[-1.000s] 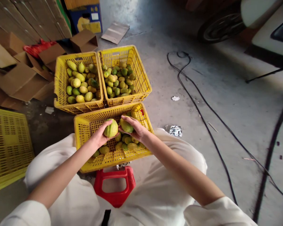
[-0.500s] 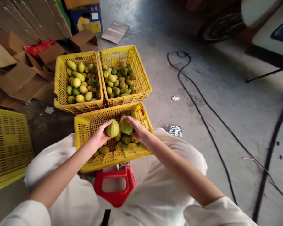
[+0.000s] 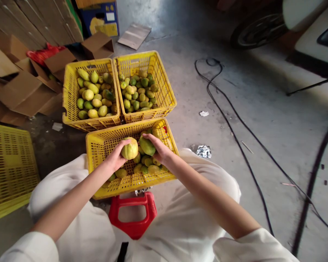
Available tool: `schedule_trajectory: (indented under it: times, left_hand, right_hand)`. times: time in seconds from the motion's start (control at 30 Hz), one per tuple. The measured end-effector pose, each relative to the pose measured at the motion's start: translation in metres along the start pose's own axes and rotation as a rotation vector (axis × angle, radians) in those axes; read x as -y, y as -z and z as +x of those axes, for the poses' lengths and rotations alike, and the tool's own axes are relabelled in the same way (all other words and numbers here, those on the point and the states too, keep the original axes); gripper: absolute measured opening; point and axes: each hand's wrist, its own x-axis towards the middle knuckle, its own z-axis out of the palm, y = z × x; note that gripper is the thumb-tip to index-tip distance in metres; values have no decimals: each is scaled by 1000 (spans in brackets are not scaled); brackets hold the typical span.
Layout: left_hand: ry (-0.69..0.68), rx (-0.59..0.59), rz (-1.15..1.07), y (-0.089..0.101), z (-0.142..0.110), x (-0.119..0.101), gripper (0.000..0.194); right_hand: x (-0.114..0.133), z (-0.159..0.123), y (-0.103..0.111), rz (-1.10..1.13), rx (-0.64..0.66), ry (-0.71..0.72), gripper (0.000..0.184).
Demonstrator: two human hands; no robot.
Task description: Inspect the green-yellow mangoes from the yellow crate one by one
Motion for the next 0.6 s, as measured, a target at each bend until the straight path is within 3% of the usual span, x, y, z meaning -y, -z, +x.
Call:
schedule_trajectory:
  times: [0.17, 0.33, 0.6]
  left_hand:
    - [-1, -63, 0, 1, 3, -1, 13]
    - [13, -13, 16, 2, 5, -1, 19]
    - [96, 25, -18, 1, 3, -3, 31]
  right_hand:
    - [9, -7, -10, 72, -40, -71, 15]
    - [16, -14, -16, 83, -64, -131, 20]
    - [11, -5, -9, 105, -71, -194, 17]
